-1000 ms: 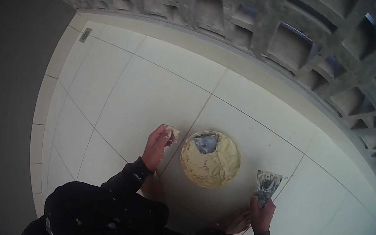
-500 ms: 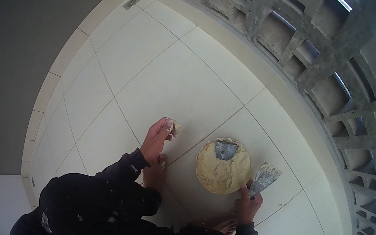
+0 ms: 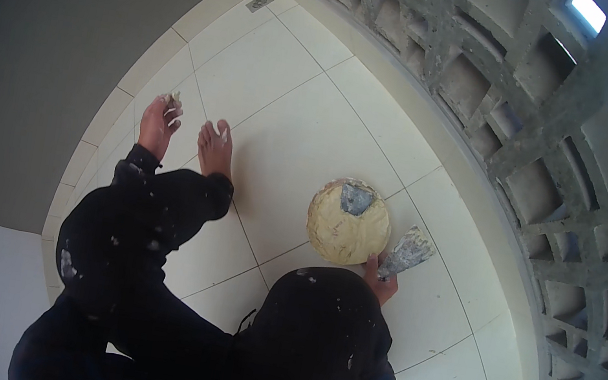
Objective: The person applies grout to the joints of floor tiles using a spatula, then wipes the excess away by hand around the drain and along the wall base.
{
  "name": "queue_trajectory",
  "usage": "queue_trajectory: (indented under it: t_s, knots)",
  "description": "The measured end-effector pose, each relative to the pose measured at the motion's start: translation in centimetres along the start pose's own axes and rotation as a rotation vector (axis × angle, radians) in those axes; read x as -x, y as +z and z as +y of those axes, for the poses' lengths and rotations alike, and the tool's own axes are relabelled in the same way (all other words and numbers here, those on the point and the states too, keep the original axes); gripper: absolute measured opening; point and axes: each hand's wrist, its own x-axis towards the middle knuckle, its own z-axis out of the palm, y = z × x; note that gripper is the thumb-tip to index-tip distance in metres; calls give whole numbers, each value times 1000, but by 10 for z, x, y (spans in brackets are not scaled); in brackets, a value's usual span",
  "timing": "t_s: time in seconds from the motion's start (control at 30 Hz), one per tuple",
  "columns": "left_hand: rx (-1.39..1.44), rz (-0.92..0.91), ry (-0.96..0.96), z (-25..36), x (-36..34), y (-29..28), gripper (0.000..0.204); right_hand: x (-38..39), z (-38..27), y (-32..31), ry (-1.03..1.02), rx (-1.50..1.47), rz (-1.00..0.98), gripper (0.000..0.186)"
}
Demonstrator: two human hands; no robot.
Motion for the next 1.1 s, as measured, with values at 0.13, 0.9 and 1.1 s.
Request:
queue_trajectory:
  t_s: [0.13,0.9,1.1]
  knots:
    - [-92,-29,15,1,-171,21,21,-63,-43,131,121,147,107,31]
    - [-138,-518,229,-292,-982,240,43,-452,-100,565,515,1214,-177,23]
    - [-91,-341,245,-312,-1076,219,49,-418,-119,773,488,1109,-98,26]
